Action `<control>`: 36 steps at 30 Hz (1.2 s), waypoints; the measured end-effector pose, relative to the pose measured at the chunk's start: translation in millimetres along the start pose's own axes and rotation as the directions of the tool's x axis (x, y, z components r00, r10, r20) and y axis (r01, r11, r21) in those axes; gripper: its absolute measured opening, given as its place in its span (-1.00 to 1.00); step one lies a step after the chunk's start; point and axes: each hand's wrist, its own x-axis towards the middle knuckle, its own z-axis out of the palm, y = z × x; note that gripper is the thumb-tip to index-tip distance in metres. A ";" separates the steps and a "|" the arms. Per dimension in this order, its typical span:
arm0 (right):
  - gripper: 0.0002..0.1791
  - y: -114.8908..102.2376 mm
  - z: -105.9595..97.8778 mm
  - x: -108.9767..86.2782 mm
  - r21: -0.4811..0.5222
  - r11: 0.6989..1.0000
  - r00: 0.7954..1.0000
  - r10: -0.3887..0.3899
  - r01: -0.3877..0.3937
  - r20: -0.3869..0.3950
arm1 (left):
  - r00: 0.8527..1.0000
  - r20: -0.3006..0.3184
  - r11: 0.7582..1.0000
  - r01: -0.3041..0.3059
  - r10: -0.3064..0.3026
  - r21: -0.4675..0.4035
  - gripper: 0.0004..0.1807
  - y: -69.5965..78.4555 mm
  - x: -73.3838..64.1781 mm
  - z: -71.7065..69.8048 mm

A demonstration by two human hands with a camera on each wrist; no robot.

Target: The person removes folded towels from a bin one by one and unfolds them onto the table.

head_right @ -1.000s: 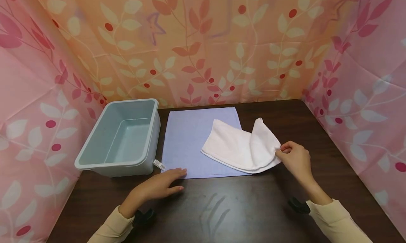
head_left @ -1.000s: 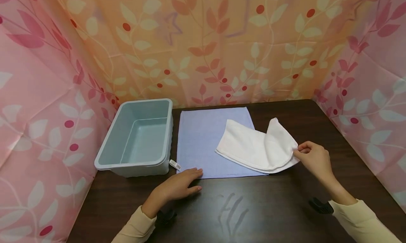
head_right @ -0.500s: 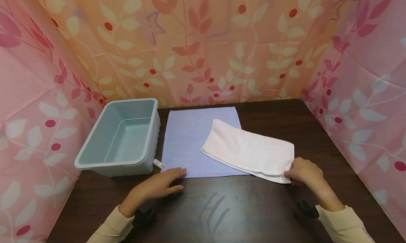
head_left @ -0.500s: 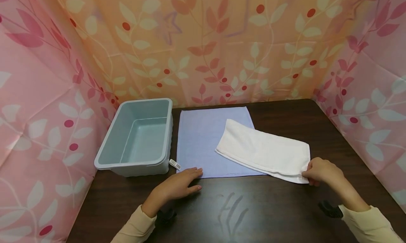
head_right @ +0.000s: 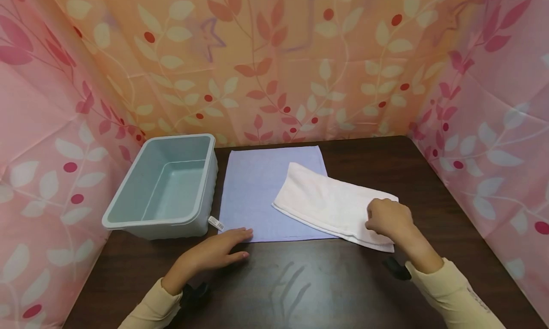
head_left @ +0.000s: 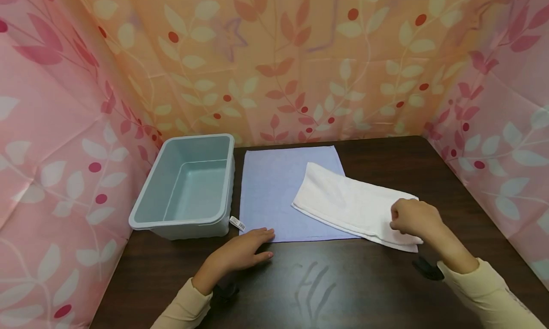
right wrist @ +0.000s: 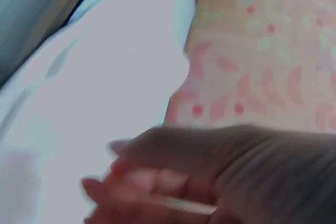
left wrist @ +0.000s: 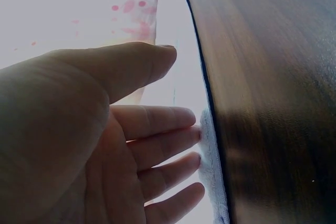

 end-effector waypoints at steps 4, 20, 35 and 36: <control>-0.84 -34.8 13.6 27.5 0.062 0.975 0.973 -0.204 0.211 -0.104 | 1.000 -0.002 1.000 -0.005 0.005 -0.002 -0.37 -0.1 0.6 0.0; -0.91 -140.6 70.9 113.9 0.268 0.846 0.872 -0.376 0.461 -0.313 | 1.000 0.000 1.000 -0.006 0.006 -0.010 -0.38 -0.2 2.4 0.8; -0.86 -151.0 92.2 125.8 0.211 0.870 0.842 -0.328 0.446 -0.428 | 1.000 -0.007 1.000 -0.004 0.004 -0.006 -0.38 -1.8 2.2 1.1; -0.87 -151.1 92.7 125.6 0.209 0.869 0.841 -0.330 0.448 -0.429 | 1.000 -0.007 1.000 -0.005 0.005 -0.004 -0.38 -2.0 2.2 1.3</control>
